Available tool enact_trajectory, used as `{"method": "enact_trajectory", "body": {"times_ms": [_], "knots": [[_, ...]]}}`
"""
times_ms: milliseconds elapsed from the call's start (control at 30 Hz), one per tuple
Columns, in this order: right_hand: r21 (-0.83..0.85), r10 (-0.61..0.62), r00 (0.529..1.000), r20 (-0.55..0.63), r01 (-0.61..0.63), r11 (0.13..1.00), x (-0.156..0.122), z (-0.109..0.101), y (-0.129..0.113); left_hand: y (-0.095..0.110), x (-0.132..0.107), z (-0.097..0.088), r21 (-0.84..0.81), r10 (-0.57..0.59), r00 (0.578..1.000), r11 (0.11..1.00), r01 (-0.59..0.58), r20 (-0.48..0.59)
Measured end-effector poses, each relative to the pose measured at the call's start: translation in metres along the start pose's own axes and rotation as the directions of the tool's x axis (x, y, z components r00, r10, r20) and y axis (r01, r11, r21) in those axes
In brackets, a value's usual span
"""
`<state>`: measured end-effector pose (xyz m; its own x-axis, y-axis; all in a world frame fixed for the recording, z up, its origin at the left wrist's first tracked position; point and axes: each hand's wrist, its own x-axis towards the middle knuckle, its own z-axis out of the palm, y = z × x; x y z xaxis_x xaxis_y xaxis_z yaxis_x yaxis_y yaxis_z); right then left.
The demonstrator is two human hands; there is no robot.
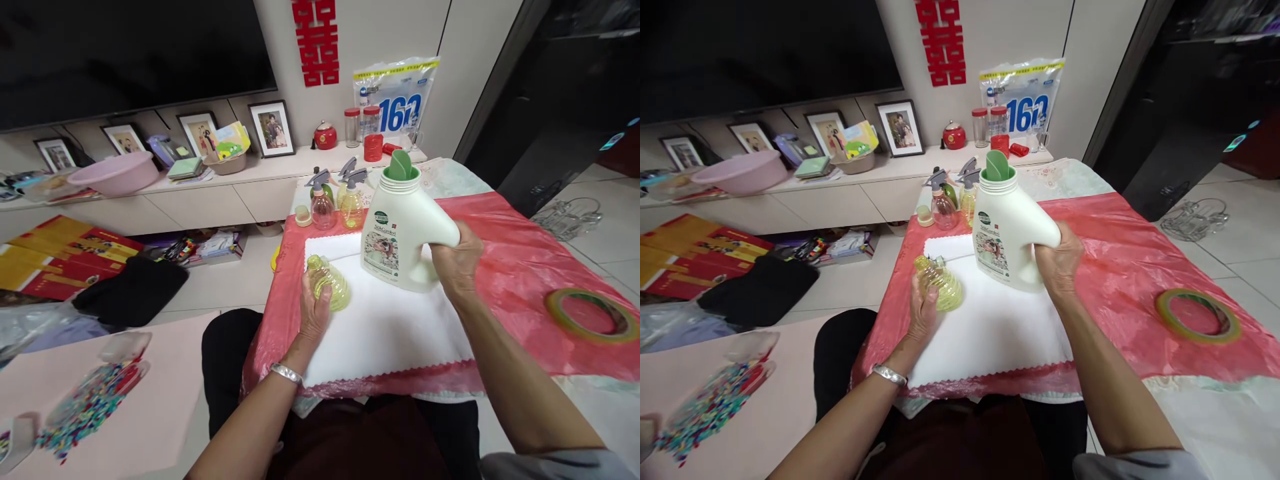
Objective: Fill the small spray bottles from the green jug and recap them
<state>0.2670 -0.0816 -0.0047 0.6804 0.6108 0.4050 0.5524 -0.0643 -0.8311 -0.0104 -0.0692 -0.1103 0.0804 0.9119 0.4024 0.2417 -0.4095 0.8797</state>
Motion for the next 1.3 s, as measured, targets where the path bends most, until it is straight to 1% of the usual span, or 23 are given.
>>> {"method": "enact_trajectory", "body": {"times_ms": [67, 100, 267, 400, 700, 1000, 1300], "knots": [[-0.007, 0.014, 1.000, -0.008, -0.015, 1.000, -0.001, -0.001, 0.004, 0.003, 0.000, 0.001, -0.021, -0.021, 0.999, 1.000, 0.021, -0.034], [-0.010, 0.018, 1.000, -0.009, -0.018, 1.000, 0.000, -0.002, 0.006, 0.005, 0.000, 0.002, -0.022, -0.021, 0.999, 1.000, 0.020, -0.032], [0.012, 0.020, 1.000, -0.007, -0.020, 1.000, 0.001, -0.002, 0.009, 0.012, 0.001, 0.006, 0.019, 0.032, 0.999, 0.999, -0.032, 0.021], [0.038, 0.012, 1.000, -0.001, -0.012, 0.999, 0.001, -0.003, 0.012, 0.015, 0.001, 0.008, 0.038, 0.036, 0.998, 0.999, -0.038, 0.051], [0.024, 0.020, 1.000, -0.009, -0.020, 1.000, 0.002, -0.005, 0.020, 0.027, -0.001, 0.010, -0.013, 0.047, 0.997, 0.999, -0.046, 0.053], [0.014, -0.001, 0.997, -0.076, 0.002, 1.000, 0.006, 0.001, 0.029, 0.023, -0.001, 0.010, -0.024, 0.064, 0.997, 0.998, -0.062, 0.053], [-0.047, -0.014, 0.997, -0.077, 0.011, 0.999, 0.007, 0.001, 0.021, 0.018, 0.000, 0.010, -0.029, 0.047, 0.997, 0.999, -0.046, 0.053]]}}
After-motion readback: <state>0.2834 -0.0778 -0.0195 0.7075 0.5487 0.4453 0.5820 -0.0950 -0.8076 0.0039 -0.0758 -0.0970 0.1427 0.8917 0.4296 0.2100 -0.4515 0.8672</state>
